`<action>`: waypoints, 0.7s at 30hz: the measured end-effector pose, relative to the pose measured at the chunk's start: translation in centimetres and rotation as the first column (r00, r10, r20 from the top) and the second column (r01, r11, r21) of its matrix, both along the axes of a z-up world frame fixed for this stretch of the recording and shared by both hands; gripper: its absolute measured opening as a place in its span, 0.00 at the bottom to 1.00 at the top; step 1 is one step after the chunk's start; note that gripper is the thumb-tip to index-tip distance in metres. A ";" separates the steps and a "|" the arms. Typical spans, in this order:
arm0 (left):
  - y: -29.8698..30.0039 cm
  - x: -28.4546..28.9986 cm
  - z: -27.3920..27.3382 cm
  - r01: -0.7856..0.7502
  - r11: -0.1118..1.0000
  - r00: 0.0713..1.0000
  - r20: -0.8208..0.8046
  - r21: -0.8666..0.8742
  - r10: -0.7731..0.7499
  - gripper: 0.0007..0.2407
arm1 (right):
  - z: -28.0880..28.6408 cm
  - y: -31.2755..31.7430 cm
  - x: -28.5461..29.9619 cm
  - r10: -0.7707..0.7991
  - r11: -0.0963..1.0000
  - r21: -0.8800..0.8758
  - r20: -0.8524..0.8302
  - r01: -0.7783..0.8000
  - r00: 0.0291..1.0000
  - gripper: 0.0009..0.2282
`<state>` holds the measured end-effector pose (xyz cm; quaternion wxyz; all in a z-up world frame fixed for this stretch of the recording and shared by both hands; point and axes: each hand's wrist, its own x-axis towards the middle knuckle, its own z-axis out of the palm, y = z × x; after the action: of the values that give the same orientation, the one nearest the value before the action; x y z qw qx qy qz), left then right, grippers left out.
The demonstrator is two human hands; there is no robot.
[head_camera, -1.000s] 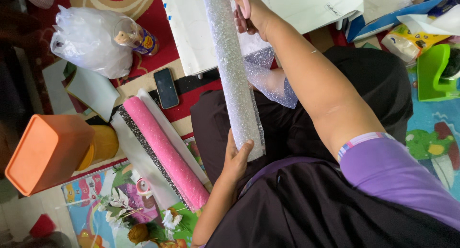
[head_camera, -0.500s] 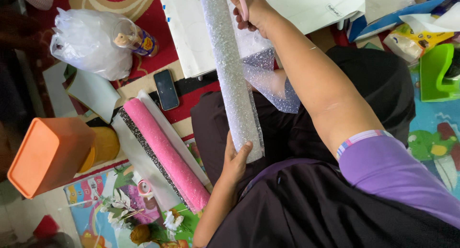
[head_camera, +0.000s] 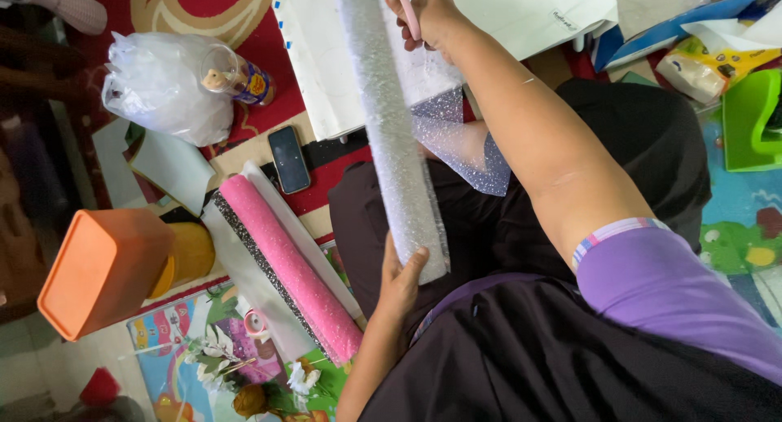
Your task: The person uses scissors to cut bubble wrap on a white board while sitting on the floor, handling several pieces of wrap and a green checkered cloth.
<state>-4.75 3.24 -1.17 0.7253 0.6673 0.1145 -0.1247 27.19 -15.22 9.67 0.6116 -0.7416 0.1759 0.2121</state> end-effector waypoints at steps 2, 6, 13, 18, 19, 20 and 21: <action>0.5 1.1 -0.1 -0.028 0.999 0.999 0.031 0.024 0.027 0.29 | 0.1 -1.1 0.1 -0.014 0.999 0.053 0.052 0.011 0.999 0.15; 2.3 4.3 -0.1 -0.066 0.935 0.978 0.208 0.349 -0.009 0.27 | -2.6 -5.0 2.3 0.056 0.998 -0.047 0.217 -0.047 0.975 0.12; 2.9 11.0 1.8 -0.148 0.695 0.913 0.367 0.703 -0.177 0.30 | -1.0 -13.8 -2.2 0.279 0.678 -0.724 0.416 0.129 0.866 0.22; 0.4 13.6 3.6 -0.090 0.223 0.979 0.127 0.971 -0.161 0.29 | -4.3 -16.7 -1.8 0.375 0.106 -0.958 0.286 0.266 0.882 0.16; -0.2 13.9 3.5 -0.088 0.226 0.980 0.125 0.970 -0.154 0.29 | -4.4 -16.7 -1.9 0.381 0.104 -0.959 0.282 0.263 0.880 0.16; -0.8 14.1 3.4 -0.152 0.038 0.975 0.156 0.988 -0.157 0.29 | -4.6 -16.6 -2.1 0.410 0.093 -0.947 0.317 0.306 0.855 0.11; -1.4 14.4 3.3 -0.209 -0.153 0.969 0.183 0.966 -0.167 0.29 | -4.8 -16.6 -2.2 0.437 0.086 -0.933 0.349 0.348 0.829 0.08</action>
<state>9.67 1.86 2.13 -0.0269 0.9904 0.0891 0.1018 24.98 -31.84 4.83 -0.0425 -0.9826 0.0600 -0.1708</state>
